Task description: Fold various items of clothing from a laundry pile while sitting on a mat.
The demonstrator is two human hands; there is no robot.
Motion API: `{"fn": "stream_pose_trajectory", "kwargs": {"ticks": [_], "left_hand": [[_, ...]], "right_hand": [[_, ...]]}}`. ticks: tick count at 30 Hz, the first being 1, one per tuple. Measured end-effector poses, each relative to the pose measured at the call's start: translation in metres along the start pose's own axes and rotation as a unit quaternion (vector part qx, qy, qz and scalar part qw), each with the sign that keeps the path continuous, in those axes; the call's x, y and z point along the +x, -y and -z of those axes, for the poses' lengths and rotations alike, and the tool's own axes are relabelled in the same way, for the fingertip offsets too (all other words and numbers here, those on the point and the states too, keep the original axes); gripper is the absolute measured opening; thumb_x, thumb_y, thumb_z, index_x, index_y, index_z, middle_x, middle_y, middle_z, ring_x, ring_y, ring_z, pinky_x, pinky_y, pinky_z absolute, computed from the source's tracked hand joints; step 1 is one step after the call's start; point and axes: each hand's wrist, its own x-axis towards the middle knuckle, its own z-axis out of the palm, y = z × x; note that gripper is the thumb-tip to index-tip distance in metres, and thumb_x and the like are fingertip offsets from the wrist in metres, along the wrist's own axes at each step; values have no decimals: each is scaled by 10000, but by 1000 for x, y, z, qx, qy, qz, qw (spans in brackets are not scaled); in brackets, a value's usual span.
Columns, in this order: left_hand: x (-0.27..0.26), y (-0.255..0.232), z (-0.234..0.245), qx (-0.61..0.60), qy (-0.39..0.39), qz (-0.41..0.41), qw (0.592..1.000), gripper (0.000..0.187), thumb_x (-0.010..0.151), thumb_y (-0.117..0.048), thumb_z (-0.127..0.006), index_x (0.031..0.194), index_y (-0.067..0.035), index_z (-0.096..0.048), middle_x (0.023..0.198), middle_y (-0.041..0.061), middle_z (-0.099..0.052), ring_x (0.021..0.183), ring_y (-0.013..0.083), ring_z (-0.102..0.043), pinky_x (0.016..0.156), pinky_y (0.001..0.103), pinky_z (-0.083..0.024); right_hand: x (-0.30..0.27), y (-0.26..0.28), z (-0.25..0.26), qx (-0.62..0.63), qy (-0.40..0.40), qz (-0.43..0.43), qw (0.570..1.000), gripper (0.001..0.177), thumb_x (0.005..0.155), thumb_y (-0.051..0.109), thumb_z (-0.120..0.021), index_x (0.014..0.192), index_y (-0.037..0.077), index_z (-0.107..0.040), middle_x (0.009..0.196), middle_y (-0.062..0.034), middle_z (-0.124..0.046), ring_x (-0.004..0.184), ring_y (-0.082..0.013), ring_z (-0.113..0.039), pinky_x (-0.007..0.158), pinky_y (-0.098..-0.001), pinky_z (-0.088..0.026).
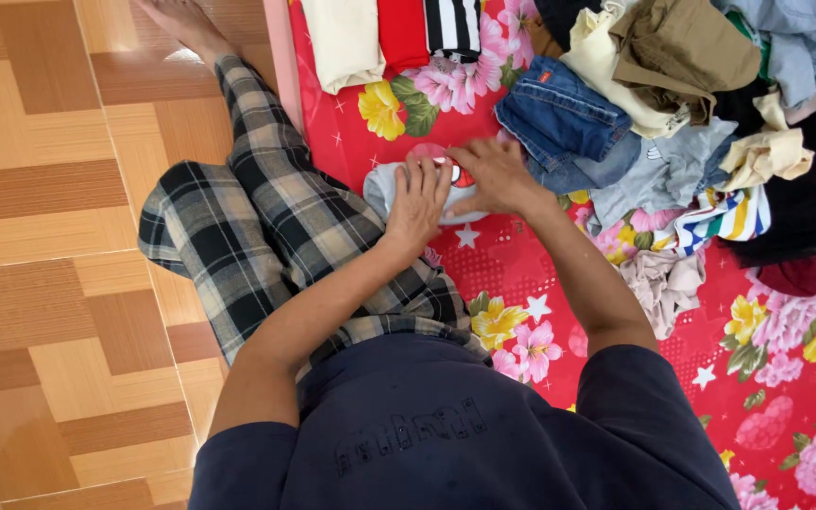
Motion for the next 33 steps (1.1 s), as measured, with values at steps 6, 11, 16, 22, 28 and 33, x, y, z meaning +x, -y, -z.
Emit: {"fn": "stream_pose_trajectory", "kwargs": {"ticks": [6,11,16,22,28,33], "left_hand": [[33,58,4,-314,219,3,924,879,655,-592,-853,1345,-124,-575,1297,158,-613,1247,361,-552,1046,562,-400],[33,44,21,-270,246,8,931,1029,486,-637,-914,1282,-84,-568,1209,172,-623,1144,373,-590,949,574,-423],[29,50,2,-326,216,-3,920,974,525,-632,-926,1239,-70,-575,1168,181,-642,1116,375,-624,942,568,-442],[12,42,21,-294,110,-30,949,895,528,-536,-932,1202,-68,-574,1118,156,-655,1073,368,-637,928,585,-431],[7,58,38,-342,148,-44,927,973,526,-481,-949,1325,-95,-550,1193,171,-628,1105,394,-607,905,580,-432],[-1,73,-35,-657,47,366,658,825,779,-410,-879,1419,-62,-491,1314,159,-587,1029,211,-677,846,372,-599]], "right_hand": [[-20,4,-30,-18,-77,-7,997,1079,601,633,-863,1476,128,-487,1399,-128,-564,1293,-334,-506,1001,-538,-366],[-41,-1,-69,-23,-197,14,980,1077,608,605,-877,1479,110,-484,1436,-146,-533,1317,-359,-495,1039,-522,-361],[-34,-6,-61,39,-209,12,977,1059,595,548,-904,1475,132,-488,1427,-144,-516,1308,-377,-486,1076,-511,-358],[-19,-25,-27,150,53,4,987,1071,531,450,-948,1465,189,-493,1334,-139,-577,1252,-385,-507,1040,-522,-401],[-36,-18,-39,158,24,-10,987,932,561,426,-984,1342,126,-575,1207,-137,-679,1152,-343,-626,1006,-483,-460],[-57,-34,-74,498,10,-212,841,900,600,293,-956,1385,64,-580,1224,-110,-723,1133,-220,-672,1011,-370,-514]]}}
